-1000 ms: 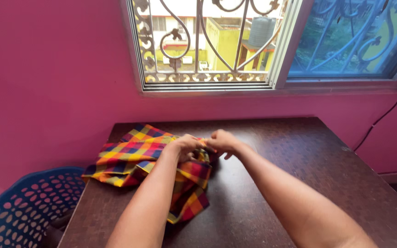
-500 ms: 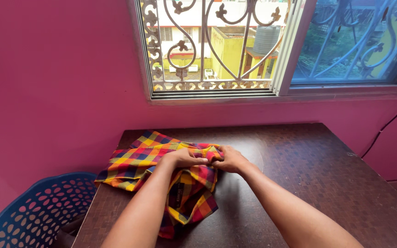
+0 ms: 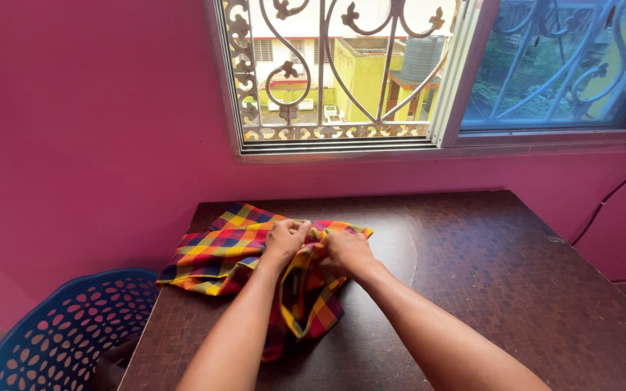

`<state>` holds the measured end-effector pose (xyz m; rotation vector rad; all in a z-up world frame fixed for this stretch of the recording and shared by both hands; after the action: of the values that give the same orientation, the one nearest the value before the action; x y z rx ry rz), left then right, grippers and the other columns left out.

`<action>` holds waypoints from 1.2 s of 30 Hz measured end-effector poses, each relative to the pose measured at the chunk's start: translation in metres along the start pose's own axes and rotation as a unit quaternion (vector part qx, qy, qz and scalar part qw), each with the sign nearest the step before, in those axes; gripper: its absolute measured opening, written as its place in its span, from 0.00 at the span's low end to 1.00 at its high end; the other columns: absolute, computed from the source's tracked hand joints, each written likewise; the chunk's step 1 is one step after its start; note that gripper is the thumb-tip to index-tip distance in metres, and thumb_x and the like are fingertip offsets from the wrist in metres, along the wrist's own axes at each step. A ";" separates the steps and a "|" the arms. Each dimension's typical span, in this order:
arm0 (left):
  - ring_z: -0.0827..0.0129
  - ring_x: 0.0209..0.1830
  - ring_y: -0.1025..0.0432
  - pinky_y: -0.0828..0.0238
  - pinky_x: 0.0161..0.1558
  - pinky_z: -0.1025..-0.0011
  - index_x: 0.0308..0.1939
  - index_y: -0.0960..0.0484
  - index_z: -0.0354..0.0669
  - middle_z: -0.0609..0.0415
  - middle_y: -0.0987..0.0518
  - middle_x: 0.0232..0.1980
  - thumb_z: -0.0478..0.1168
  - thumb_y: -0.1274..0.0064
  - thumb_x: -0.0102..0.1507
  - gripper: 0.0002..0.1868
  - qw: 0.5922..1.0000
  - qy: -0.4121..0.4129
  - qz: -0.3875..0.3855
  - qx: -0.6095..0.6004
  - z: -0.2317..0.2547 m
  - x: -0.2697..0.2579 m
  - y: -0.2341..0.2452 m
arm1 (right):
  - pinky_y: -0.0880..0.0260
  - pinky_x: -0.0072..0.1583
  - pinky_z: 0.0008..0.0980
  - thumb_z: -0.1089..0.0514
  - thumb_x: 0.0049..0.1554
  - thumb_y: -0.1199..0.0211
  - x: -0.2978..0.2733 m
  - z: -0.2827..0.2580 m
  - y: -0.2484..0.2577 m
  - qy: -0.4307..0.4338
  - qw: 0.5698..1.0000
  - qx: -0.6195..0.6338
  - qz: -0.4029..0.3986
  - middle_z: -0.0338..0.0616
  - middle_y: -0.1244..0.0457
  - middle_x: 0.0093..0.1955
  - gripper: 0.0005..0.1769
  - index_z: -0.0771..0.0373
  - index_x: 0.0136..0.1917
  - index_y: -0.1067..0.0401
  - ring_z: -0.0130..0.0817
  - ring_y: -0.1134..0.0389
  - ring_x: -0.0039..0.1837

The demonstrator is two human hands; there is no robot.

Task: The person takes a checkered shirt out of a blue basket and spreads it on a table. They then fold the shirt into a compact square by hand and place it into a suitcase.

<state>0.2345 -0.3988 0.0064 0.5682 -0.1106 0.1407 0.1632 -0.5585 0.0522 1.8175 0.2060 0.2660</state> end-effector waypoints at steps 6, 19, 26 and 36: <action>0.63 0.41 0.19 0.26 0.48 0.62 0.36 0.10 0.42 0.50 0.12 0.37 0.72 0.52 0.62 0.36 0.999 0.014 0.042 -0.027 0.062 -0.040 0.045 | 0.26 0.56 0.46 0.46 0.51 0.34 -0.012 0.024 0.037 -0.092 0.986 0.058 0.127 0.44 0.27 0.43 0.15 0.45 0.51 0.18 0.43 0.24 0.48; 0.64 0.31 0.26 0.31 0.34 0.62 0.45 0.10 0.41 0.50 0.17 0.34 0.66 0.40 0.55 0.33 0.979 -0.026 -0.187 -0.080 0.129 -0.068 0.029 | 0.28 0.58 0.53 0.40 0.56 0.40 -0.029 0.102 0.083 -0.290 0.920 0.153 0.213 0.59 0.29 0.51 0.23 0.60 0.49 0.19 0.56 0.27 0.57; 0.58 0.53 0.28 0.43 0.57 0.47 0.42 0.12 0.58 0.54 0.19 0.44 0.45 0.42 0.58 0.09 0.931 -0.135 0.001 0.339 0.172 -0.037 0.046 | 0.30 0.57 0.53 0.31 0.56 0.42 -0.031 0.122 0.105 -0.270 0.915 0.208 0.217 0.56 0.29 0.52 0.28 0.55 0.51 0.20 0.56 0.29 0.58; 0.64 0.47 0.27 0.37 0.52 0.60 0.39 0.15 0.57 0.57 0.19 0.36 0.45 0.48 0.66 0.06 0.964 -0.091 0.063 0.243 0.196 0.011 0.014 | 0.28 0.52 0.44 0.42 0.49 0.27 -0.012 0.159 0.152 -0.081 0.885 0.331 0.317 0.47 0.30 0.48 0.29 0.62 0.56 0.27 0.44 0.27 0.54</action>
<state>0.2299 -0.4926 0.1793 1.0660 -0.2964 0.2415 0.1974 -0.7484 0.1582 2.5439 -0.4935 0.5458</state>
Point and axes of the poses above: each hand's wrist, its own x-axis towards the middle knuckle, its own y-axis out of the back of the hand, z = x × y, the point moved 9 cm from there along x, towards the middle knuckle
